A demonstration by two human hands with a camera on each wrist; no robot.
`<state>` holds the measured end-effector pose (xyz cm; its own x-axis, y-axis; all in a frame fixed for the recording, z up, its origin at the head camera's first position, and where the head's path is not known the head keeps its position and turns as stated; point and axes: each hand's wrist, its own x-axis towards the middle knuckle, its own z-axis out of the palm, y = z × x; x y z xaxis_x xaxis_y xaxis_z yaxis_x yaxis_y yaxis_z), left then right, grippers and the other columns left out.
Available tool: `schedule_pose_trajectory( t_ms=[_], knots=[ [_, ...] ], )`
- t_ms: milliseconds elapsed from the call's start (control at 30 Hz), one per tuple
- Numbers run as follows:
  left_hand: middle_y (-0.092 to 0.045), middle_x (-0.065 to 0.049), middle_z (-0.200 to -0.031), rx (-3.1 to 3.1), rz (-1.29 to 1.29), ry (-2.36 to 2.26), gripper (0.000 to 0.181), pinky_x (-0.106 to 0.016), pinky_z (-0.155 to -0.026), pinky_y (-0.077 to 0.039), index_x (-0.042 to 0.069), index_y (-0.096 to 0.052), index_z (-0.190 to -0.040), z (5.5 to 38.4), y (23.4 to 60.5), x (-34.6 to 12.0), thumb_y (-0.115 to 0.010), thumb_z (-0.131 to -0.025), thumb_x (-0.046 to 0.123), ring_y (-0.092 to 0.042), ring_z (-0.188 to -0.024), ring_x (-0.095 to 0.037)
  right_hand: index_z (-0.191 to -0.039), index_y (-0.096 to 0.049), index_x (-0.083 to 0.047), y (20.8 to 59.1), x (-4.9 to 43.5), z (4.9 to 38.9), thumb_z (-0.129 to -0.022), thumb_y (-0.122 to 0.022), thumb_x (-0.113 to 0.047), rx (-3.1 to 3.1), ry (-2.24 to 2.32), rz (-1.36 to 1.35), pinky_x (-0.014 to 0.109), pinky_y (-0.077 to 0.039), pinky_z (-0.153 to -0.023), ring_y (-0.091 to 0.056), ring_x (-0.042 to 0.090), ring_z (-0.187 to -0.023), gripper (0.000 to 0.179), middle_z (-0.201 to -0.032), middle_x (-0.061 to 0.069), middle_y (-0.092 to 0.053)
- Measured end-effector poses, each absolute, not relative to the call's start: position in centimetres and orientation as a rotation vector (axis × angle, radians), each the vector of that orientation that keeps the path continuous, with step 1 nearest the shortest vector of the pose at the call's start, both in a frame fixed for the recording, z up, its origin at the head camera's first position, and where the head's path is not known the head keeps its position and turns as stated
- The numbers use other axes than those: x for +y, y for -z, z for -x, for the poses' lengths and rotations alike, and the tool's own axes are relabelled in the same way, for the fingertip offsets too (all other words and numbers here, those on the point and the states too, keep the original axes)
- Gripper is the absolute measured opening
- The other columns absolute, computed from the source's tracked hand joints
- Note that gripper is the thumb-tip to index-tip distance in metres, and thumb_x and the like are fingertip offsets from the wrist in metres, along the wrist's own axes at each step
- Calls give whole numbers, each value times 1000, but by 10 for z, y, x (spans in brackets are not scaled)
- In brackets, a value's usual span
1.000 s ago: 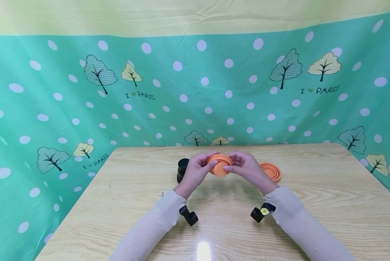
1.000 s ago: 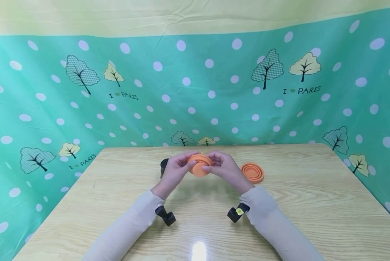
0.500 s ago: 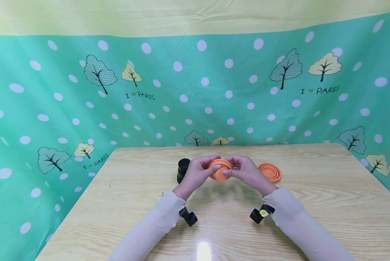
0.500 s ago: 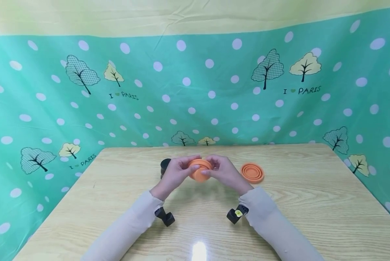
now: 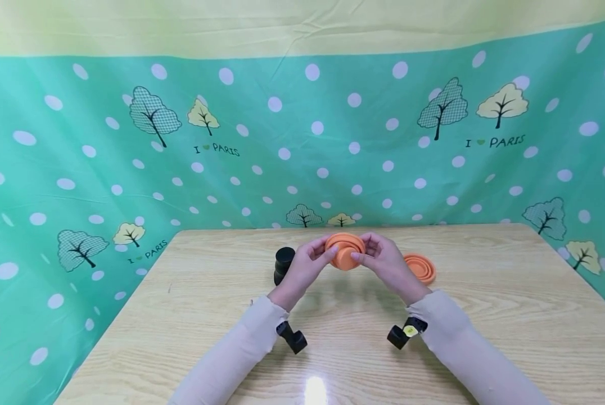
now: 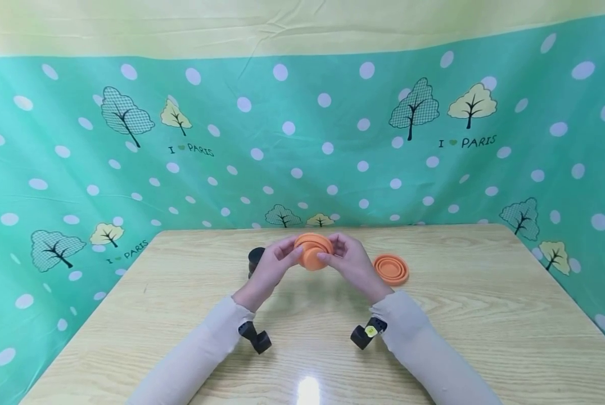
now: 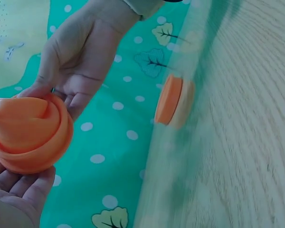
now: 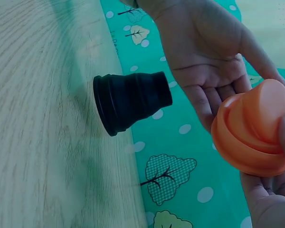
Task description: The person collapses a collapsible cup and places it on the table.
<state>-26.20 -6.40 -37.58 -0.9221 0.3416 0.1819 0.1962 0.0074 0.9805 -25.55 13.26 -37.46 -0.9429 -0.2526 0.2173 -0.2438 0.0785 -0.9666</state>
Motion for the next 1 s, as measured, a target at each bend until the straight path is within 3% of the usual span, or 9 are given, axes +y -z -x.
schedule_pose_trajectory(
  t_ms=[467, 633, 833, 1000],
  knots=[
    [-66, -17, -112, 2119, -561, -2148, 38, -29, -85, -53, 1, -60, -123, 267, 382, -64, -65, -90, 18, -66, -95, -16, -112, -53, 7, 377, 130, 256, -85, -69, -7, 2258, 2106, 509, 24, -54, -77, -63, 11, -90, 34, -104, 8, -62],
    [-65, -18, -114, 2122, -550, -2116, 36, -29, -85, -53, -2, -59, -124, 267, 384, -66, -62, -91, 13, -66, -98, -17, -115, -53, 6, 377, 132, 256, -85, -71, -9, 2239, 2049, 509, 26, -54, -78, -63, 13, -90, 38, -105, 9, -62],
    [-63, -20, -118, 2207, -597, -1965, 37, -28, -86, -52, -4, -56, -127, 255, 368, -67, -60, -92, 7, -64, -103, -22, -115, -59, -3, 378, 133, 256, -84, -73, -22, 2379, 1859, 602, 32, -54, -77, -61, 21, -97, 39, -109, 11, -62],
    [-62, -17, -121, 2240, -634, -1890, 41, -28, -84, -53, -1, -54, -131, 268, 386, -67, -61, -91, 8, -63, -103, -22, -114, -62, 0, 378, 132, 256, -85, -71, -18, 2448, 1782, 691, 27, -55, -73, -62, 19, -92, 35, -104, 13, -64]
  ],
)
